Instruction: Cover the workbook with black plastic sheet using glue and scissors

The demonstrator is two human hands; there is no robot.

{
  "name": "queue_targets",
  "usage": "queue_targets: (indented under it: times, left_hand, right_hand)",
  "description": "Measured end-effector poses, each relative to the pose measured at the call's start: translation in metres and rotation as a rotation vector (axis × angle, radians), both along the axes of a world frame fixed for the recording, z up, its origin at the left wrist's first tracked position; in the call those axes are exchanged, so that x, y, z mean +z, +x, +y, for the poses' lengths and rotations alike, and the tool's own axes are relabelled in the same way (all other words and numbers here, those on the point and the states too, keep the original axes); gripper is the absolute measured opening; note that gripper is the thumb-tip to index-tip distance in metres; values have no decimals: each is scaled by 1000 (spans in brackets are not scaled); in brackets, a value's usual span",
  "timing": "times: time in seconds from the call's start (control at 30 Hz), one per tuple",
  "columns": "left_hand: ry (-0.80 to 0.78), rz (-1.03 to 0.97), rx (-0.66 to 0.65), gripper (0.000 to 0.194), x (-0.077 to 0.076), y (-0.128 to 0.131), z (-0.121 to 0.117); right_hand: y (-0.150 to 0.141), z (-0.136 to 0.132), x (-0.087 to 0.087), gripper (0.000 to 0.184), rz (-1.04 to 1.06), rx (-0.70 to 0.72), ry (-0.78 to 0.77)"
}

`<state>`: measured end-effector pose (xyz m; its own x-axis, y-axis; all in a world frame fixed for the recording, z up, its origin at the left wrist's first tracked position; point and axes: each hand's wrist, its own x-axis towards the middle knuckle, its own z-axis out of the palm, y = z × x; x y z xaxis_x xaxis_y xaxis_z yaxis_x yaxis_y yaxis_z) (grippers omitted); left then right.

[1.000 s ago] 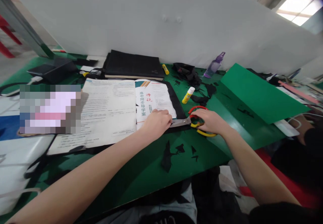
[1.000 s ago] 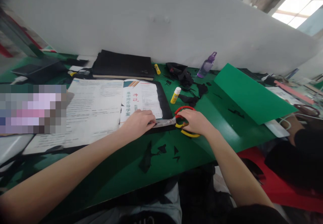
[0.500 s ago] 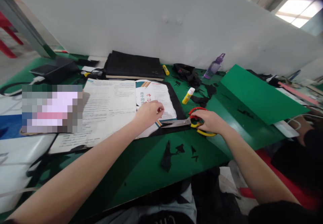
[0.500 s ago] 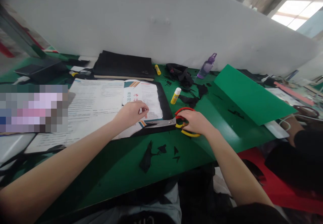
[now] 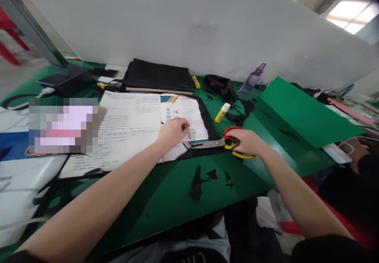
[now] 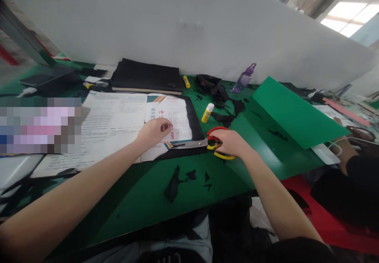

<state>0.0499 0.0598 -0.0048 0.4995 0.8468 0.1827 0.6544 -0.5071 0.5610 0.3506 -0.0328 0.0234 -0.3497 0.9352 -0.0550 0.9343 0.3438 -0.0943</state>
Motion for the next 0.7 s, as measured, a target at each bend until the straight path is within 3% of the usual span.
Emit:
queue_targets:
  times: [0.7]
  left_hand:
    - [29,12,-2,22,-2,-1,-1]
  right_hand:
    - [-1,4,3,34,-32,27,26]
